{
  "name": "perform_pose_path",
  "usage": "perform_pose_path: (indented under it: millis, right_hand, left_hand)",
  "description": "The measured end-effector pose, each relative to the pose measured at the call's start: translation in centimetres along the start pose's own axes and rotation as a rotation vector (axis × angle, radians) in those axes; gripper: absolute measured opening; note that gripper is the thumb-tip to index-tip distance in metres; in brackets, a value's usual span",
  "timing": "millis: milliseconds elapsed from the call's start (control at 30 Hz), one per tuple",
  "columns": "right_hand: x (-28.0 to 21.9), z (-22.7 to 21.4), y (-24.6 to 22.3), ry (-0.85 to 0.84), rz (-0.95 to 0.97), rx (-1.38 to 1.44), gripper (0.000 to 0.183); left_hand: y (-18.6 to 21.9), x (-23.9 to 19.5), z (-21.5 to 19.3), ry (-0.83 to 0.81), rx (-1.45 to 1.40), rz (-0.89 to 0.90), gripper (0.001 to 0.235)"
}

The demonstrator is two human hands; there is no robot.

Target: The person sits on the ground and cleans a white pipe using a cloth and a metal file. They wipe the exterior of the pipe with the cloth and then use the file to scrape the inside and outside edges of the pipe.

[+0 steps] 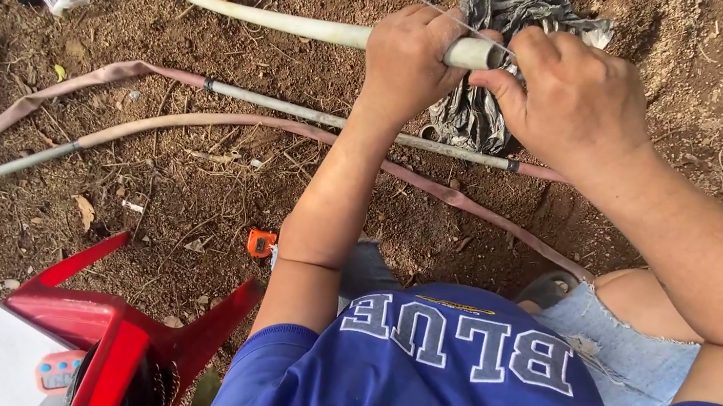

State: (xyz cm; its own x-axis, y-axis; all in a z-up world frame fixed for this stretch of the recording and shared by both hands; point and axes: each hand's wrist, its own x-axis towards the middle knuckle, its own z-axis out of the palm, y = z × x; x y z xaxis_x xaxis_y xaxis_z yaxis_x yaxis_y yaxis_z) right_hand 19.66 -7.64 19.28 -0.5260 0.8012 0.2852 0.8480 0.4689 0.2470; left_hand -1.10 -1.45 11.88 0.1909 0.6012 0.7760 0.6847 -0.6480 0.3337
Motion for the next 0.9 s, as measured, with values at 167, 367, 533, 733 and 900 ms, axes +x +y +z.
perform_pose_path:
  millis: [167, 367, 533, 733, 900]
  right_hand:
    - [-0.1, 0.1, 0.0, 0.049, 0.0, -0.01, 0.04]
    - [0.0, 0.4, -0.1, 0.079, -0.018, -0.019, 0.039]
    - [-0.3, 0.9, 0.0, 0.079, -0.039, -0.058, 0.04]
    - [-0.4, 0.1, 0.1, 0.076, -0.098, -0.185, 0.029]
    - [0.6, -2.5, 1.2, -0.073, -0.066, -0.107, 0.049]
  left_hand:
    - [-0.5, -0.5, 0.6, -0.033, 0.032, 0.017, 0.033]
    - [-0.1, 0.0, -0.2, 0.019, 0.046, 0.024, 0.047]
    - [-0.3, -0.4, 0.2, 0.001, 0.051, 0.031, 0.051]
    - [-0.4, -0.5, 0.6, -0.113, 0.049, -0.023, 0.038]
    - [0.0, -0.2, 0.2, -0.042, 0.024, 0.014, 0.047]
